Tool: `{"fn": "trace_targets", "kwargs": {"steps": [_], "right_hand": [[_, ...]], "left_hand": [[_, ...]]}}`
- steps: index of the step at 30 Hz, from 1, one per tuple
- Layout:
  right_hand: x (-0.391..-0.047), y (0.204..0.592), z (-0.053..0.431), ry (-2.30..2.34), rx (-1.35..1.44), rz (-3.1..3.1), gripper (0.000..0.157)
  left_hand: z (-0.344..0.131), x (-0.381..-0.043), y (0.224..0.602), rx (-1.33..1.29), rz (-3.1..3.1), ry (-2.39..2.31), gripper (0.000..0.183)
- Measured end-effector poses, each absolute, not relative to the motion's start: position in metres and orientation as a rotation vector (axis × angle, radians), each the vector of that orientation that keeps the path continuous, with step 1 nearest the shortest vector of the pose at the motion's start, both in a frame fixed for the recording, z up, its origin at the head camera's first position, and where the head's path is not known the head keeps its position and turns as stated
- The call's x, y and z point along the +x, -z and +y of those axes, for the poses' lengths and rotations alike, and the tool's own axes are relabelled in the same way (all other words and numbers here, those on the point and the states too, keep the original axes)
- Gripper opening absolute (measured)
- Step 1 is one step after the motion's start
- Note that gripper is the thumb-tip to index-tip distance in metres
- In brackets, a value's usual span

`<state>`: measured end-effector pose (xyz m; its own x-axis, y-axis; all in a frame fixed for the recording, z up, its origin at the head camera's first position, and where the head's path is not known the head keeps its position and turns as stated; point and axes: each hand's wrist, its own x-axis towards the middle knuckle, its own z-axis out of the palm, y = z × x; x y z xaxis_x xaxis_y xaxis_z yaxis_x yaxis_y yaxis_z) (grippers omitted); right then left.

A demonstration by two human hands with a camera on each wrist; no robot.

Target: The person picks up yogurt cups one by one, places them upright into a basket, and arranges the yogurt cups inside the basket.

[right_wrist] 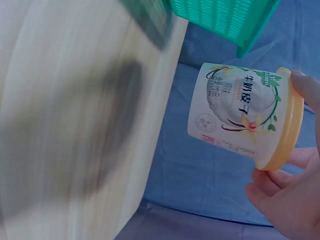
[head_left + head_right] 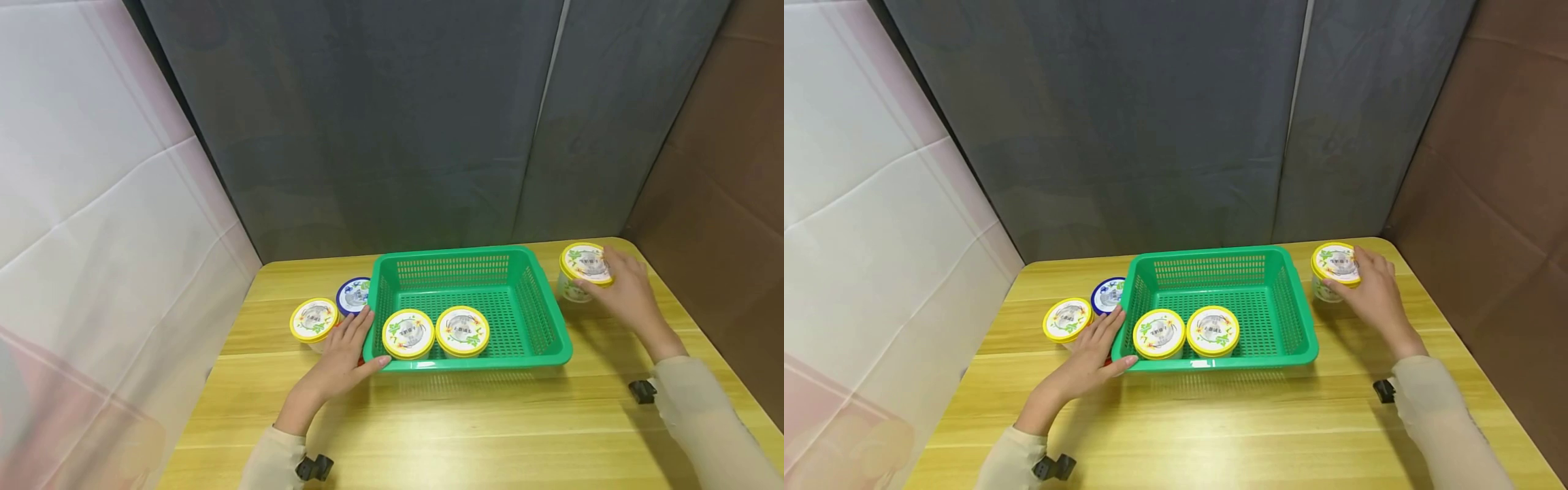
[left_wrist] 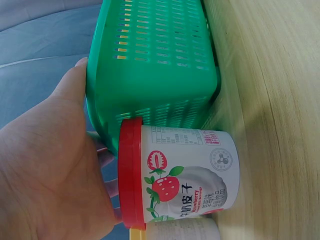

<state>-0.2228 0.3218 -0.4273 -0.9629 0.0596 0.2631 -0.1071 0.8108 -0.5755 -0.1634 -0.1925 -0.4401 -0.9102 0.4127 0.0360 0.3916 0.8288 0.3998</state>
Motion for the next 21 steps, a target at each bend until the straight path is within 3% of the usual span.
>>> {"fn": "trace_targets", "kwargs": {"steps": [21], "right_hand": [[-0.216, 0.389, 0.296, -0.957, 0.027, -2.654, 0.101]], "left_hand": [[-0.192, -0.163, 0.438, 0.640, 2.950, -0.611, 0.091]]}}
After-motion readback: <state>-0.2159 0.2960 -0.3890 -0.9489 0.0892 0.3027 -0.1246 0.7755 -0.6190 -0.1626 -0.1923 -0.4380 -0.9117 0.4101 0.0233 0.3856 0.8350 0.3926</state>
